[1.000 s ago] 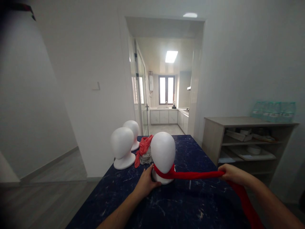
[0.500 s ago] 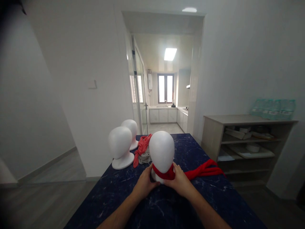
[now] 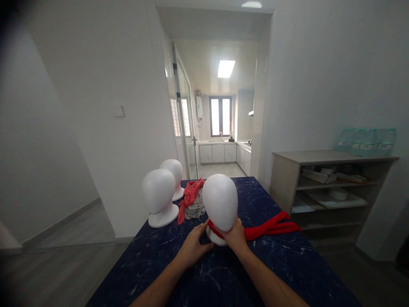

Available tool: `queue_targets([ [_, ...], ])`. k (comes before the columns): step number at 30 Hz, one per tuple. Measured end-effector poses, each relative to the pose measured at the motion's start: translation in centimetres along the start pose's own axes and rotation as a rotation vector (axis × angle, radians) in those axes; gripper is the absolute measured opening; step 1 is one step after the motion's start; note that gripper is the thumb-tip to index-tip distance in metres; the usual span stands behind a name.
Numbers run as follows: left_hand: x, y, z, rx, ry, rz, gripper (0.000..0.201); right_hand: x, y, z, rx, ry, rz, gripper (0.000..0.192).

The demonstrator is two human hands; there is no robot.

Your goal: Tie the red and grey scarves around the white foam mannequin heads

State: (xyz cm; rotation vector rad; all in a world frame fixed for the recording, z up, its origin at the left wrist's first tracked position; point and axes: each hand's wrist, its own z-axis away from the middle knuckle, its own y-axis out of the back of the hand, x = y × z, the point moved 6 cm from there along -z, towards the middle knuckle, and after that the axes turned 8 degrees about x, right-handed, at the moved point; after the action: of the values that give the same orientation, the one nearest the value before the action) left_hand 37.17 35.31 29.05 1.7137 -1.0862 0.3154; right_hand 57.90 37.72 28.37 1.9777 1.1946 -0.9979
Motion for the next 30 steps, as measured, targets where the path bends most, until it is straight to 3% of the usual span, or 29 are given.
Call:
queue_targets([
  [4,0.4,-0.7,0.7,-0.078,-0.034,-0.059,0.100,0.2,3.2,-2.1,0.034,0.000,0.111,0.084],
  [7,0.5,-0.9,1.2,-0.078,-0.013,-0.102,0.091,1.1,7.1,-5.1,0.100,-0.074,0.192,0.084],
  [11,0.6,-1.0,1.3,-0.086,-0.010,-0.125,0.075,2.7,14.0,-11.1,0.254,-0.153,0.330,0.094],
  [14,0.7,-1.0,1.2,-0.095,-0.006,-0.136,0.069,3.3,18.9,-16.2,0.281,-0.132,0.453,0.095],
  [19,1.0,-1.0,1.2,-0.108,0.006,-0.163,0.068,3.6,24.1,-22.7,0.378,-0.103,0.572,0.093],
  [24,0.7,-0.9,1.2,-0.104,0.040,-0.169,0.066,2.7,23.7,-26.4,0.435,-0.079,0.562,0.087],
  [30,0.4,-0.9,1.1,-0.071,0.045,-0.142,0.065,2.1,17.8,-27.7,0.336,-0.001,0.483,0.082],
])
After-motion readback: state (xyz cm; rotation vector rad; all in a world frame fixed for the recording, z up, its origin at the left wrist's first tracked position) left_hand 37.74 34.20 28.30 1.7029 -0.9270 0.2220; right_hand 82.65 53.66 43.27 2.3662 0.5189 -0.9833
